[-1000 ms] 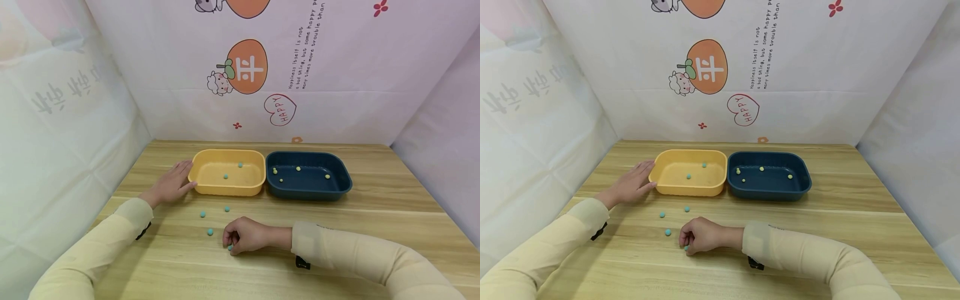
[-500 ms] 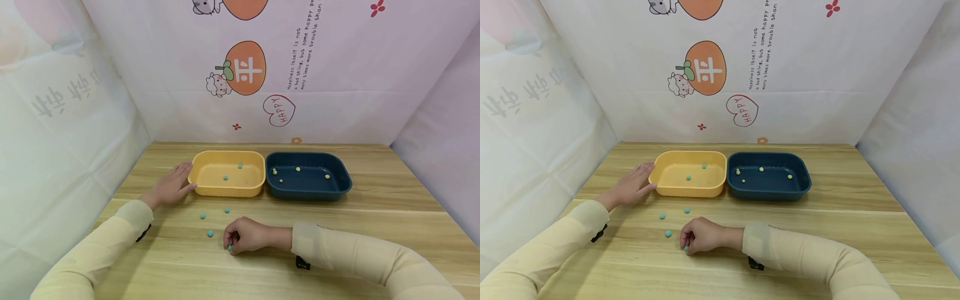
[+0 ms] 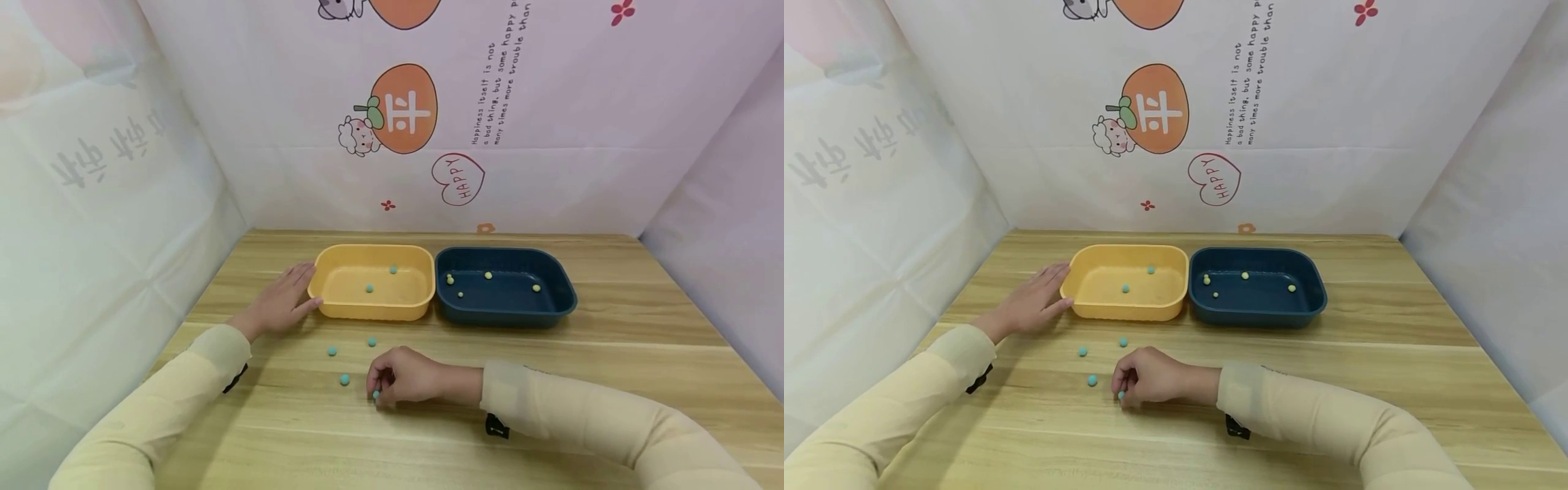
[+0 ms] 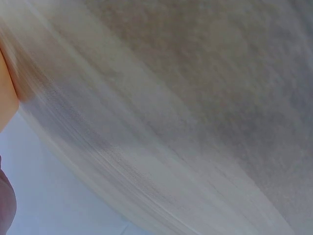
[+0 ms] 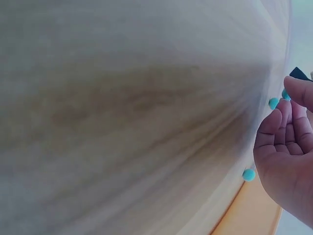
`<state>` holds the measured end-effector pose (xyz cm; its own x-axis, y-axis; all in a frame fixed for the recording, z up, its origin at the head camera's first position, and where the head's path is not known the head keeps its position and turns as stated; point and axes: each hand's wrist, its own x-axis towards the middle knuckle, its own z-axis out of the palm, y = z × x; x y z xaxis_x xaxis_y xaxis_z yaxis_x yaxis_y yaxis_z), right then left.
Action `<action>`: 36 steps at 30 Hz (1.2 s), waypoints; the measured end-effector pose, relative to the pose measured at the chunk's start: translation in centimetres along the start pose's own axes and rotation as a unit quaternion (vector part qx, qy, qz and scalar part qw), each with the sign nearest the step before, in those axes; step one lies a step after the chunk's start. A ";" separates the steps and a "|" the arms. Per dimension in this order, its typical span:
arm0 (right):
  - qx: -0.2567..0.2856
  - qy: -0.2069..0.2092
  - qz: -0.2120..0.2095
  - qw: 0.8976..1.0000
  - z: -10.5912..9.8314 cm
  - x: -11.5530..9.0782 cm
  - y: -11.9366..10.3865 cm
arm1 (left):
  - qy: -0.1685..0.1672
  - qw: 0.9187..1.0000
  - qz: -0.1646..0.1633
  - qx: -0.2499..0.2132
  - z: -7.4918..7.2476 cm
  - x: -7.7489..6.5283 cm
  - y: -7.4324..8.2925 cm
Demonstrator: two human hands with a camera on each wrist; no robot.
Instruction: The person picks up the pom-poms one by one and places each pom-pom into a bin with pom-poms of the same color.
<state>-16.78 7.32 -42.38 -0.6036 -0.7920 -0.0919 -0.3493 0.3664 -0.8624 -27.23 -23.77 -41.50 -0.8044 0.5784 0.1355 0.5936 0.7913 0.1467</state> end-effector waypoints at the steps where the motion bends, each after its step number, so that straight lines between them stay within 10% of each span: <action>1: -0.002 0.004 -0.001 1.000 -0.1 0.0 -0.1 | -0.001 1.000 -0.001 0.001 0.0 0.0 0.0; 36: -0.001 0.222 -0.020 0.975 -8.5 2.2 -3.7 | -0.003 1.000 -0.002 0.008 -0.2 -0.1 0.2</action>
<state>-22.91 8.35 -35.21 -0.8400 -0.5168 0.1655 -0.3795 0.3415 -0.8599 -27.06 -23.70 -41.28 -0.8072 0.5762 0.1281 0.5897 0.7967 0.1322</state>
